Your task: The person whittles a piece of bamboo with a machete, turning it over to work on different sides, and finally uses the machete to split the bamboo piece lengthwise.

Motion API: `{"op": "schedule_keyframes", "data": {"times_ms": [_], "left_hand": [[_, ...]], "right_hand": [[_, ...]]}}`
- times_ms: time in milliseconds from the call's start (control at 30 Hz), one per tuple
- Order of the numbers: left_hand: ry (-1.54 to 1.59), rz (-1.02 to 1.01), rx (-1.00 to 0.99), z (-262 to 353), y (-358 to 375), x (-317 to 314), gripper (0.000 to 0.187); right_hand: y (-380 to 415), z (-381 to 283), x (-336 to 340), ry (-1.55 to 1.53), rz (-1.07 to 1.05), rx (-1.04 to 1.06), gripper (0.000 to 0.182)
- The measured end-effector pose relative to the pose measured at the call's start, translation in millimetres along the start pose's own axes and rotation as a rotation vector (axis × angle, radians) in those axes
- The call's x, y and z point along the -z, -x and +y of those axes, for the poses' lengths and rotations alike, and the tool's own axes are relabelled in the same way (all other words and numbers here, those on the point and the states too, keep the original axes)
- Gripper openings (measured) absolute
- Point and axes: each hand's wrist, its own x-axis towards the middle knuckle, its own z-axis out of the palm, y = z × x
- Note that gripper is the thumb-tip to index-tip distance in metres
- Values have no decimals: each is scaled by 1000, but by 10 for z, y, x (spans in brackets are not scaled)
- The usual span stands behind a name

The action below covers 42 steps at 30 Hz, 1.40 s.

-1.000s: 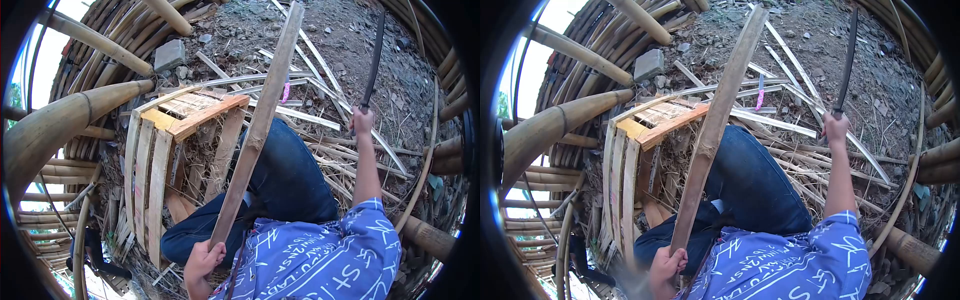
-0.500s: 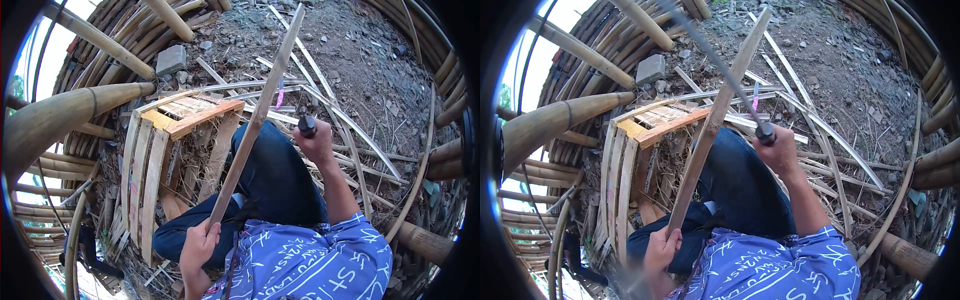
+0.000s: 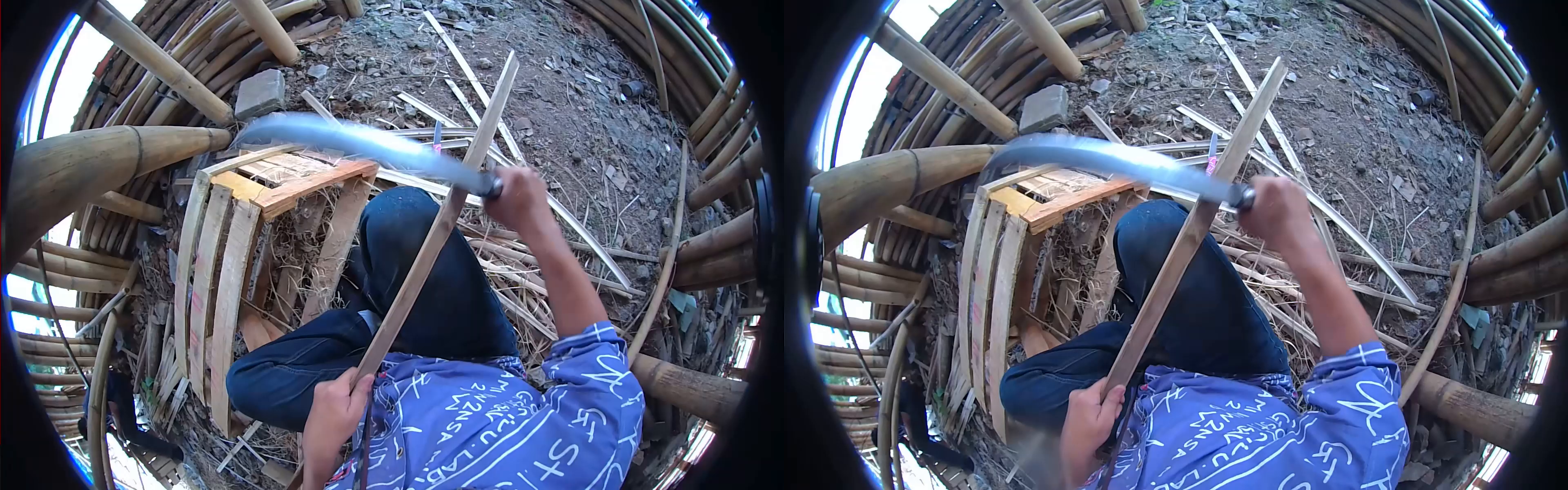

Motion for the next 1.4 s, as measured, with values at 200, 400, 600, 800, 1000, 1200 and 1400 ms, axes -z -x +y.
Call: {"op": "schedule_keyframes", "data": {"times_ms": [200, 400, 600, 800, 1000, 1200, 1400], "left_hand": [[-3, -10, 68, -74, 192, 20, 28], [3, -75, 92, 28, -26, 18, 28], [-81, -62, 44, 191, -115, 76, 29], [10, -68, 78, -10, 125, 30, 26], [7, -102, 64, -84, 156, 4, 29], [96, -98, 201, -92, 247, 50, 30], [74, -172, 173, -85, 347, 166, 29]], "right_hand": [[-350, 902, 86, -104, 34, -294, 20], [226, 214, 267, -375, -9, -163, 13], [236, -4, 173, -31, -143, -4, 16], [-247, 505, 107, 76, -189, -310, 20], [-411, 754, 41, 121, -132, -366, 24], [-614, 1057, -5, 117, -103, -443, 29], [-622, 1058, -2, 190, -105, -445, 31]]}}
